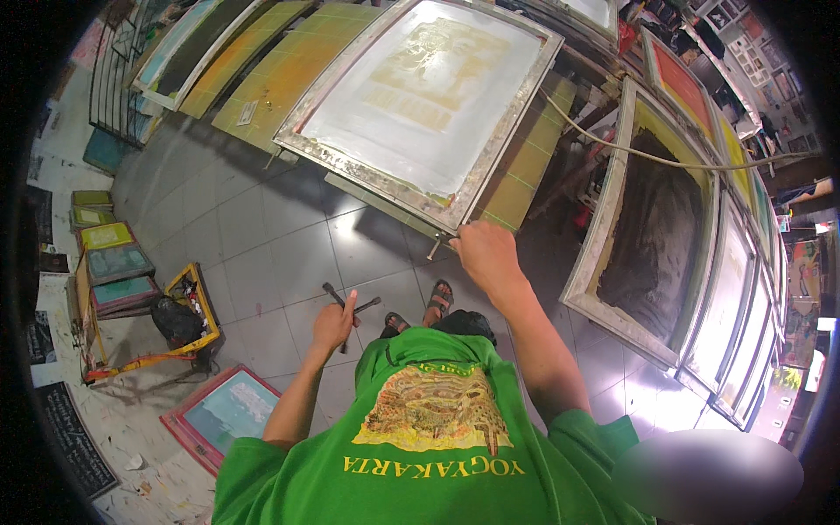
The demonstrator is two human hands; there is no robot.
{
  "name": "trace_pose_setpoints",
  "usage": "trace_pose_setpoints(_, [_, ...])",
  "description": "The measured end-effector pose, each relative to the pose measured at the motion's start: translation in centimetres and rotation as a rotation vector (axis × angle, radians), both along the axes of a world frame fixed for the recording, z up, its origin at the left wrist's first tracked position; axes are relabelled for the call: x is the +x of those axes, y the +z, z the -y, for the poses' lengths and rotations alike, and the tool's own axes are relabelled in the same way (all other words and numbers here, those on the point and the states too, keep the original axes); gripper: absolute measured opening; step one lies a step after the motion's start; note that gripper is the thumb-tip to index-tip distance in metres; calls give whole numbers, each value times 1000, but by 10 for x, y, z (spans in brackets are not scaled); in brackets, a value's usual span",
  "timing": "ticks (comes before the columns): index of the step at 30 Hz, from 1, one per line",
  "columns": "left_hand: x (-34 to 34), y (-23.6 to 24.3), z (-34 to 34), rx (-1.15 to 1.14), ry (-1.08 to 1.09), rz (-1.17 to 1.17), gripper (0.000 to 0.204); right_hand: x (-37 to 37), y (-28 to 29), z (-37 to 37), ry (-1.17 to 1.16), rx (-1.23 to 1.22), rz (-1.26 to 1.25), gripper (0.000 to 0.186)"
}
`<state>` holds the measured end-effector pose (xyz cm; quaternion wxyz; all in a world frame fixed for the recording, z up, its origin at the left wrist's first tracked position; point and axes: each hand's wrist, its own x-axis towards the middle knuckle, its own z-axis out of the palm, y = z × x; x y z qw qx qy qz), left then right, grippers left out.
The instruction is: The person aligns and secures multiple screen printing frames on a long workbench using a wrench. They move frames into position, tighten clamps, and adjust the setup while another person works nearby.
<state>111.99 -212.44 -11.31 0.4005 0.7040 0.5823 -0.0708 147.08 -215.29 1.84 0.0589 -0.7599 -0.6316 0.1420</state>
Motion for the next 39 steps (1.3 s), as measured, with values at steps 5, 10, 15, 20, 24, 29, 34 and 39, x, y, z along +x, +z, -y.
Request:
trace_pose_setpoints(5, [25,-10,10,-594,463,543,55,-5,11,12,-50,142,-53,23])
trace_pose_setpoints(10, [77,-11,24,-643,511,934,44,-3,-4,32,-130,283,-90,19])
trace_pose_setpoints(15, [108,2,35,-756,876,1156,39,-5,-24,43,-169,387,-151,19])
trace_pose_setpoints(20, [96,5,21,-881,779,869,55,-10,-35,49,-196,431,-156,17])
trace_pose_setpoints(24, [90,-15,28,-723,802,938,51,-15,-35,49,-201,470,-175,16])
trace_pose_setpoints(29, [89,2,23,-911,878,1159,29,-15,-40,53,-207,452,-133,17])
trace_pose_setpoints(34, [112,23,25,-865,967,1070,26,-12,-46,54,-222,422,-139,17])
trace_pose_setpoints(39, [129,1,34,-874,1085,1212,26,-11,-54,57,-230,393,-153,18])
